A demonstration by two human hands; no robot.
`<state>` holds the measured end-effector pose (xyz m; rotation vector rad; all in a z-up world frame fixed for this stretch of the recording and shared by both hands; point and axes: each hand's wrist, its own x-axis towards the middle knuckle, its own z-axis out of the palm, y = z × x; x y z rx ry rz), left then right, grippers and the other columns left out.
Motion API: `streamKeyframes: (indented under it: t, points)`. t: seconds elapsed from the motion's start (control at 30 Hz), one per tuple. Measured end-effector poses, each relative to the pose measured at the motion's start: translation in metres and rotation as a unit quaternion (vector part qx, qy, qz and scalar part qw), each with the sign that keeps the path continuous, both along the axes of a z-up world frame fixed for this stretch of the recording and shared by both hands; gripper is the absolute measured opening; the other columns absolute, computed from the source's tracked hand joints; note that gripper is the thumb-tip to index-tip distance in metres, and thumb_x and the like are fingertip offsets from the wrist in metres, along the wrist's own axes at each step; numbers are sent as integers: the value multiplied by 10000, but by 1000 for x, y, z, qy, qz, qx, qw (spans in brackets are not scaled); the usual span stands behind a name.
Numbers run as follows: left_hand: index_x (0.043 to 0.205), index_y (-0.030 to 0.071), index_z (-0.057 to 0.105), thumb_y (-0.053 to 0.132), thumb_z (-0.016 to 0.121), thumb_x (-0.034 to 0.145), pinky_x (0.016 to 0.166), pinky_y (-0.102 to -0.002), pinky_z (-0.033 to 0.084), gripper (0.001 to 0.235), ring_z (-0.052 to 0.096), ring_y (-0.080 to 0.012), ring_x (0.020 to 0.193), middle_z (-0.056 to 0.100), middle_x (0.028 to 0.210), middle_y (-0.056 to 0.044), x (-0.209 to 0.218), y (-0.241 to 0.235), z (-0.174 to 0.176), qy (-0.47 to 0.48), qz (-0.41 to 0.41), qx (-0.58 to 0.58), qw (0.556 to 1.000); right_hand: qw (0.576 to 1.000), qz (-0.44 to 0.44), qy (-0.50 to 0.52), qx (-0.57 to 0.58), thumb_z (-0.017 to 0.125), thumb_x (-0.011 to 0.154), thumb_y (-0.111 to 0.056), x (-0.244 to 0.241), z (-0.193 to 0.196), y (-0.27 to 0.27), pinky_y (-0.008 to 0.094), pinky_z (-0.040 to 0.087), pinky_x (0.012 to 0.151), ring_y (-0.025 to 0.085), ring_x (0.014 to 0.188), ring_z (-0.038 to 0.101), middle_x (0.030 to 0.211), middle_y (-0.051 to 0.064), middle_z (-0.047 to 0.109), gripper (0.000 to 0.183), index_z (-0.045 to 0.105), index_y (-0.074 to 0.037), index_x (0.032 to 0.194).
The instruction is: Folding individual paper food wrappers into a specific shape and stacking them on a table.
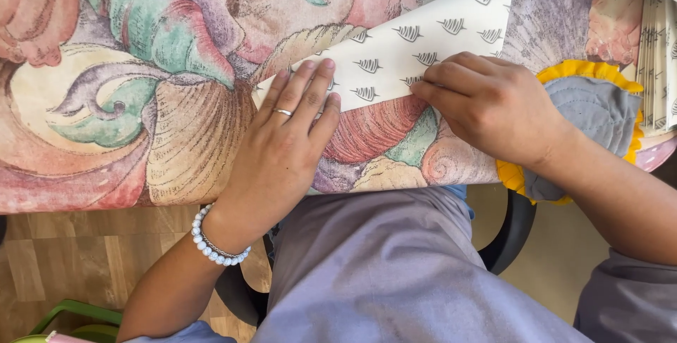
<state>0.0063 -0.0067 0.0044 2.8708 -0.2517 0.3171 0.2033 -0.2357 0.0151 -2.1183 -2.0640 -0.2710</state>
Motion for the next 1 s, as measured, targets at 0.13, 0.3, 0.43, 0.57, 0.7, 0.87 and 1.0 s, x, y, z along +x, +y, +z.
streamKeyframes:
  t: [0.13, 0.3, 0.43, 0.57, 0.7, 0.87, 1.0]
  points:
    - [1271, -105, 560, -56, 418, 1030, 1233, -532, 349, 284, 387, -446, 1467, 411, 1558, -283, 6, 3, 0, 39, -12, -112, 993, 998, 15, -46, -41, 627, 1015, -6, 2, 3, -10, 335, 596, 837, 233, 1019, 699, 1196, 59, 705, 231, 720, -71, 1216]
    - [1164, -61, 550, -176, 454, 938, 1208, -554, 428, 271, 338, -463, 1499, 335, 1608, -259, 6, 6, -3, 46, -7, -142, 989, 995, -8, -84, -51, 659, 1052, 4, 10, 8, -24, 299, 586, 754, 203, 906, 667, 1128, 43, 695, 175, 747, -57, 1190]
    - [1171, -18, 560, -104, 477, 994, 1074, -527, 540, 214, 362, -441, 1510, 336, 1627, -225, 5, 4, -3, 39, 10, -100, 994, 995, 7, -84, -47, 624, 1051, 35, 12, 6, -25, 305, 590, 749, 216, 893, 659, 1125, 67, 683, 192, 726, -28, 1200]
    - [1156, -21, 567, -54, 468, 1042, 1122, -524, 511, 155, 396, -447, 1489, 369, 1604, -246, 7, 3, -2, 33, 11, -94, 995, 996, 19, -76, -32, 645, 1051, 31, 12, 3, -26, 321, 608, 766, 234, 902, 672, 1135, 103, 676, 155, 726, -5, 1178]
    - [1125, -27, 565, -17, 481, 1071, 1159, -508, 484, 100, 440, -456, 1460, 401, 1580, -266, 8, 3, -2, 17, 10, -91, 996, 997, 33, -65, -17, 654, 1062, 3, 15, -1, -26, 336, 601, 761, 246, 894, 672, 1120, 101, 680, 114, 721, -14, 1152]
    - [1075, 24, 503, -41, 487, 1027, 1143, -518, 477, 82, 453, -454, 1450, 377, 1598, -268, 11, 1, -4, 34, 18, -29, 999, 998, 9, -61, -31, 671, 1084, -113, 16, 8, -20, 295, 572, 740, 194, 895, 676, 1083, 20, 691, 73, 734, -91, 1114]
    - [1102, 63, 520, -17, 521, 980, 1074, -485, 478, 146, 495, -419, 1422, 384, 1609, -244, 14, -1, -7, 42, 30, 27, 998, 993, -11, -108, -53, 696, 1050, -258, 14, 9, 1, 272, 516, 577, 134, 765, 626, 902, -81, 627, 316, 732, -193, 1357]
